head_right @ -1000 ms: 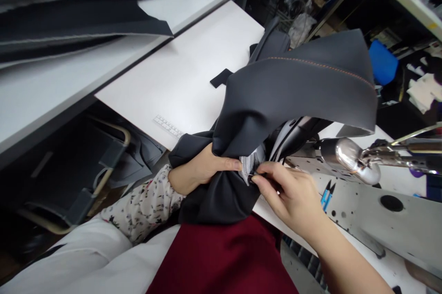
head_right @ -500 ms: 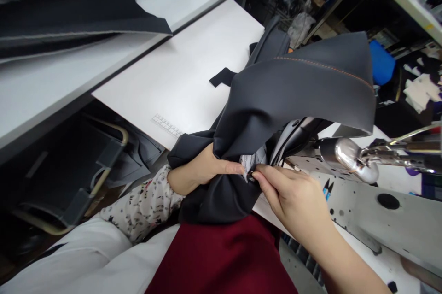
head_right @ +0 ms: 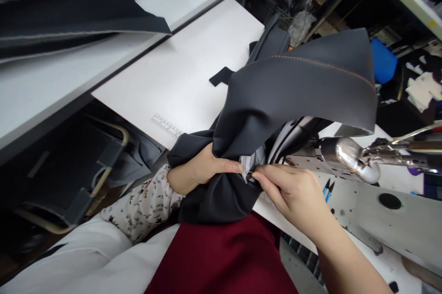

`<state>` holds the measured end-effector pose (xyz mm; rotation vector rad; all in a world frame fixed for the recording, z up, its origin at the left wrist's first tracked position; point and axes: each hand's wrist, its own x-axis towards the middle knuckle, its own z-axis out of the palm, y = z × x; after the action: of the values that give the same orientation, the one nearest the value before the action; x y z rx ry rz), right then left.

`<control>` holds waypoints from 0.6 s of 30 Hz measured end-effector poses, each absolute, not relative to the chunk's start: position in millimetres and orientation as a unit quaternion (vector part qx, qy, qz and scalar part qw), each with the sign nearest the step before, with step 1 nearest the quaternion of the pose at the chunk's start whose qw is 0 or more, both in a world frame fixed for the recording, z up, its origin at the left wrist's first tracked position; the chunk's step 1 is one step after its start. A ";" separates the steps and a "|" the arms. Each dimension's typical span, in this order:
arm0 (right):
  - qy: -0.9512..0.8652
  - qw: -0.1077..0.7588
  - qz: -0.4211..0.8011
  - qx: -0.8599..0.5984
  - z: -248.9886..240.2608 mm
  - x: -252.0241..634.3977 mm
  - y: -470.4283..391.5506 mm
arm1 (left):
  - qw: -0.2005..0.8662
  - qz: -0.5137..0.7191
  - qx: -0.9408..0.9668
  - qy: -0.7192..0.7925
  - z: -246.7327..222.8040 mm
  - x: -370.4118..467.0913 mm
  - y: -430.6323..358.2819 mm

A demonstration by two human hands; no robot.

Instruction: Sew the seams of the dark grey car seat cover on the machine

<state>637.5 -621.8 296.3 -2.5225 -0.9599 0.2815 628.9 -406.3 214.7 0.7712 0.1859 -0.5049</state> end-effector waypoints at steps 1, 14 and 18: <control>-0.346 0.220 0.108 -0.906 296.1 638.3 -622.0 | 0.891 -0.245 0.373 0.089 214.9 628.8 -406.3; -0.375 0.304 0.128 -0.866 285.7 647.7 -617.2 | 0.905 -0.289 0.299 0.085 206.2 631.8 -408.1; -0.366 0.322 0.081 -0.869 277.7 643.7 -610.8 | 0.907 -0.282 0.301 0.087 207.7 632.8 -409.7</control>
<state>643.7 -610.8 277.7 -2.2831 -0.9617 0.2132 632.8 -409.7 207.7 0.6215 0.1801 -0.5829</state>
